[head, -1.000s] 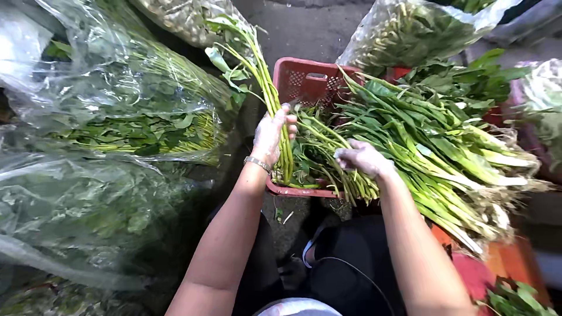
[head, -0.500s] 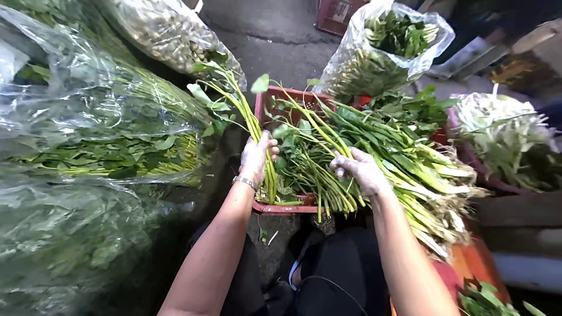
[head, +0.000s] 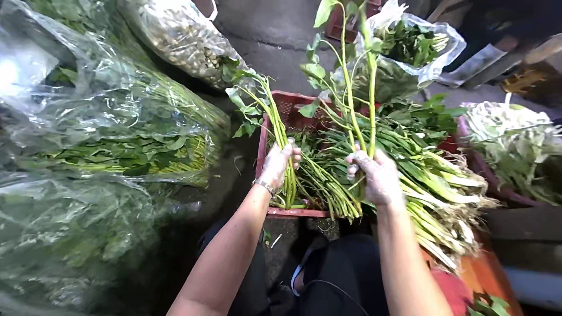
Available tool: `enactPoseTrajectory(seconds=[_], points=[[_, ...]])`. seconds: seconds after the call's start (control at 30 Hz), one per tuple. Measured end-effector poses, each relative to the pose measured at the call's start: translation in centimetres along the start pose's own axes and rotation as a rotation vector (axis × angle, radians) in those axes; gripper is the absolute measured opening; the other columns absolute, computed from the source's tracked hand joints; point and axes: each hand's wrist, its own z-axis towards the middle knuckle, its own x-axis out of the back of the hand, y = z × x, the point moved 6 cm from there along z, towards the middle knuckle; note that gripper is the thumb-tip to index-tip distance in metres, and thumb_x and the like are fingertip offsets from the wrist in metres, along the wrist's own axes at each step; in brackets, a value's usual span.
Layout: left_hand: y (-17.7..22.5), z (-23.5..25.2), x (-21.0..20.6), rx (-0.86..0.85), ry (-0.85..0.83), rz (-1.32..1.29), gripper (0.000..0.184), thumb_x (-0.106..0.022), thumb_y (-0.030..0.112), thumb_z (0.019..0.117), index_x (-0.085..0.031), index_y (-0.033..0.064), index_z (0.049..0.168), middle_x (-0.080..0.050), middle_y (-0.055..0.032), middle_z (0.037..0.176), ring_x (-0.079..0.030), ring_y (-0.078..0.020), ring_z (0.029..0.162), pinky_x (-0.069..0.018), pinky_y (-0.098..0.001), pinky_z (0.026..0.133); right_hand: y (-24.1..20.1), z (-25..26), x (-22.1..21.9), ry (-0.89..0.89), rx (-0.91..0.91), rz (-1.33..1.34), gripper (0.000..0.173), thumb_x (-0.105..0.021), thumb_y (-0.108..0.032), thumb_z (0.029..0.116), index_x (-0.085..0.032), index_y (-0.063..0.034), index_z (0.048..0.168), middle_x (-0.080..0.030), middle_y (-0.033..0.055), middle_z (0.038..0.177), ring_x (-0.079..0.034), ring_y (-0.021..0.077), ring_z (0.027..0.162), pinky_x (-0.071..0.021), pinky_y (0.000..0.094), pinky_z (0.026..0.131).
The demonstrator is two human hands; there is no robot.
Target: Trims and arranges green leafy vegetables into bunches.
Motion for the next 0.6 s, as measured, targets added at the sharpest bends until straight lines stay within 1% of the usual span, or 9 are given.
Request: enactPoseTrajectory(seconds=[0.1,0.23,0.33,0.43,0.47,0.57,0.6], points=[[0.0,-0.3,-1.3,-0.038,-0.038,0.052,0.035,-0.044,0.020,0.1109,-0.046,0.0115,0.144,-0.065,-0.0059,0.097,-0.064,-0.0146,0.076,-0.0552,-0.0292,0.069,1.3,-0.2,-2.0,0.057,0.068,0.111,0.025,-0.054,-0.007,0.1034,-0.056,-0.0010,0.127,-0.070,0.0042,0.082,-0.064,0.0100,0.063,-0.0580,0.0277,0.063],[0.5,-1.4,-2.3,-0.118,-0.075,0.172,0.039,-0.044,0.026,0.1109,-0.043,0.0083,0.146,-0.066,-0.0063,0.103,-0.065,-0.0136,0.084,-0.0554,-0.0292,0.074,3.3,-0.6,-5.4,0.063,0.127,0.186,0.023,-0.057,-0.005,0.0994,-0.059,0.0025,0.121,-0.070,0.0032,0.083,-0.064,0.0083,0.066,-0.0565,0.0257,0.064],[1.5,-1.7,-2.0,-0.192,-0.012,0.155,0.038,-0.047,0.025,0.1099,-0.046,0.0051,0.143,-0.066,-0.0072,0.102,-0.065,-0.0129,0.084,-0.0548,-0.0276,0.073,3.6,-1.0,-7.5,0.079,0.153,0.237,0.023,-0.058,-0.002,0.0977,-0.059,0.0048,0.120,-0.069,0.0024,0.082,-0.063,0.0066,0.066,-0.0566,0.0243,0.064],[2.9,-1.9,-1.1,-0.288,0.070,0.122,0.037,-0.053,0.015,0.1066,-0.046,0.0028,0.140,-0.064,-0.0068,0.099,-0.064,-0.0118,0.080,-0.0553,-0.0255,0.070,3.5,-1.0,-8.6,0.099,0.184,0.212,0.024,-0.058,-0.003,0.0977,-0.059,0.0074,0.120,-0.069,0.0021,0.087,-0.066,0.0051,0.072,-0.0579,0.0230,0.069],[3.2,-1.9,-0.8,-0.313,0.075,0.123,0.038,-0.056,0.013,0.1048,-0.045,0.0018,0.140,-0.064,-0.0074,0.100,-0.064,-0.0116,0.079,-0.0555,-0.0255,0.070,3.6,-1.1,-9.0,0.084,0.180,0.206,0.025,-0.058,-0.003,0.0982,-0.059,0.0082,0.120,-0.070,0.0023,0.088,-0.066,0.0050,0.072,-0.0588,0.0228,0.069],[3.3,-2.0,-0.6,-0.362,0.058,0.120,0.046,-0.065,0.013,0.0988,-0.046,0.0012,0.139,-0.064,-0.0078,0.105,-0.065,-0.0111,0.085,-0.0566,-0.0271,0.075,3.8,-1.4,-10.2,0.033,0.169,0.145,0.024,-0.056,-0.004,0.1004,-0.059,0.0088,0.121,-0.071,0.0035,0.092,-0.067,0.0038,0.073,-0.0584,0.0217,0.069],[3.4,-2.1,-0.6,-0.385,0.053,0.125,0.048,-0.068,0.013,0.0959,-0.046,0.0017,0.137,-0.064,-0.0064,0.106,-0.064,-0.0101,0.088,-0.0563,-0.0270,0.078,4.0,-1.4,-10.5,0.037,0.218,0.092,0.024,-0.057,-0.005,0.0997,-0.061,0.0091,0.119,-0.070,0.0044,0.093,-0.066,0.0033,0.074,-0.0580,0.0211,0.070]])
